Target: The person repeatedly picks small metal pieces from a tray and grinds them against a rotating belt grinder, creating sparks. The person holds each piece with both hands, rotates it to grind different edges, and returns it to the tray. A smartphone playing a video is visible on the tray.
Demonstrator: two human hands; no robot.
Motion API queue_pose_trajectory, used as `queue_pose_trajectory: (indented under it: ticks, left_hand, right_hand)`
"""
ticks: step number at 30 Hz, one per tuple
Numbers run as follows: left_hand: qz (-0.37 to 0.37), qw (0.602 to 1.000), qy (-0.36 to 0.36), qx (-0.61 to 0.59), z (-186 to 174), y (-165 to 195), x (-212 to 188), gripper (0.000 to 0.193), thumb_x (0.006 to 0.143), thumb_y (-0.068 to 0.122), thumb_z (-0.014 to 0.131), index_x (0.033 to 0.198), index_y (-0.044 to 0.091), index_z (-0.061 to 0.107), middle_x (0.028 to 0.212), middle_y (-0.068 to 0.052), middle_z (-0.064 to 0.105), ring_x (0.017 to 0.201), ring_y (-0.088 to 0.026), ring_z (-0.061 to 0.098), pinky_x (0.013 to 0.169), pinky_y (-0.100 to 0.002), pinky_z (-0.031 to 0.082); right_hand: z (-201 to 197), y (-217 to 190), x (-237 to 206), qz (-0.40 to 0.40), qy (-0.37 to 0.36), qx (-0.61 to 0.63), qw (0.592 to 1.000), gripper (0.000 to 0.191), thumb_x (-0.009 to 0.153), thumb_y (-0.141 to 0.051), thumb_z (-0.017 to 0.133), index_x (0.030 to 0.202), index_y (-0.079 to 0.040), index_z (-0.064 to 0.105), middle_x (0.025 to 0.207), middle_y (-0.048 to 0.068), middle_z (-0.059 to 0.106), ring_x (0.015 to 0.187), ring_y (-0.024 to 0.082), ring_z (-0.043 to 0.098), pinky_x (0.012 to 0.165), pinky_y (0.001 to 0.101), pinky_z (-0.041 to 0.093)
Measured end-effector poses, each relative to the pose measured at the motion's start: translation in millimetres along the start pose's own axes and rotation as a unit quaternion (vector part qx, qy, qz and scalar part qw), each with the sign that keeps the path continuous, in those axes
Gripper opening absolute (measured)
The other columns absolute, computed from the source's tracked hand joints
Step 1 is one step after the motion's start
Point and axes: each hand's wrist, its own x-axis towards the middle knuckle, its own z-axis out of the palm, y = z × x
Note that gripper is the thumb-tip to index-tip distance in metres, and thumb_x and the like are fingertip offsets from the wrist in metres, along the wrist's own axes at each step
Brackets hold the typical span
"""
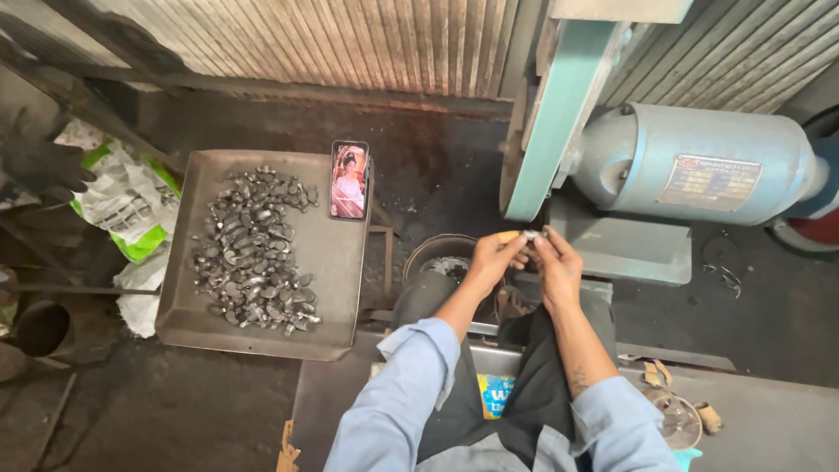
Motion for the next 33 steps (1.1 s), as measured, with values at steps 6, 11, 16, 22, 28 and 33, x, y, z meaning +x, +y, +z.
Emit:
queue_pose_trajectory:
  ticks: [6,11,16,22,28,33]
  left_hand:
    - [0.01,0.998,0.012,-0.055,3,-7,14,0.027,0.103,0.018,0.065,0.118,-0.003,0.07,0.094,-0.007,0.074,0.076,-0.012,0.069,0.065,-0.025,0.056]
    - [0.047,0.997,0.02,-0.056,7,-22,15,0.025,0.104,0.017,0.064,0.116,-0.003,0.072,0.093,-0.006,0.075,0.077,-0.011,0.07,0.066,-0.025,0.057]
    - [0.086,0.996,0.004,0.001,12,-7,12,0.025,0.104,0.019,0.065,0.117,0.0,0.072,0.093,-0.006,0.074,0.078,-0.012,0.07,0.066,-0.027,0.057]
    - [0.326,0.785,0.066,0.522,-71,70,-45,0.034,0.088,0.029,0.073,0.113,0.006,0.072,0.096,-0.016,0.074,0.088,-0.036,0.072,0.074,-0.045,0.058]
    - [0.122,0.511,0.226,0.821,-246,112,-120,0.01,0.084,0.012,0.063,0.09,0.012,0.072,0.096,-0.011,0.073,0.095,-0.029,0.07,0.083,-0.043,0.056]
    - [0.062,0.403,0.203,0.89,-294,120,-136,0.019,0.084,0.015,0.064,0.099,0.011,0.075,0.098,-0.007,0.074,0.102,-0.026,0.066,0.087,-0.043,0.05]
  right_hand:
    - [8,2,17,-0.028,0.002,-0.021,0.999,0.05,0.099,-0.003,0.068,0.143,0.012,0.052,0.117,0.013,0.07,0.094,0.014,0.068,0.081,0.0257,0.056]
    - [-3,9,17,-0.032,-0.027,-0.002,0.999,0.044,0.1,-0.004,0.065,0.14,0.011,0.054,0.113,0.015,0.07,0.092,0.018,0.07,0.076,0.0288,0.057]
    - [-8,14,13,-0.066,-0.053,-0.007,0.996,0.041,0.104,-0.004,0.066,0.141,0.01,0.055,0.118,0.015,0.068,0.097,0.018,0.068,0.082,0.029,0.057]
    - [-32,22,-26,-0.121,-0.044,-0.223,0.966,0.054,0.104,-0.008,0.067,0.15,0.009,0.046,0.135,0.014,0.064,0.114,0.016,0.065,0.097,0.0299,0.054]
    - [-41,24,-66,-0.02,-0.17,-0.357,0.918,0.044,0.107,-0.017,0.064,0.144,0.005,0.065,0.104,0.015,0.075,0.098,0.016,0.065,0.092,0.0286,0.05]
    - [-6,28,-92,-0.026,-0.281,-0.466,0.838,0.05,0.09,-0.021,0.074,0.136,-0.002,0.064,0.104,0.011,0.078,0.092,0.015,0.072,0.084,0.0307,0.058]
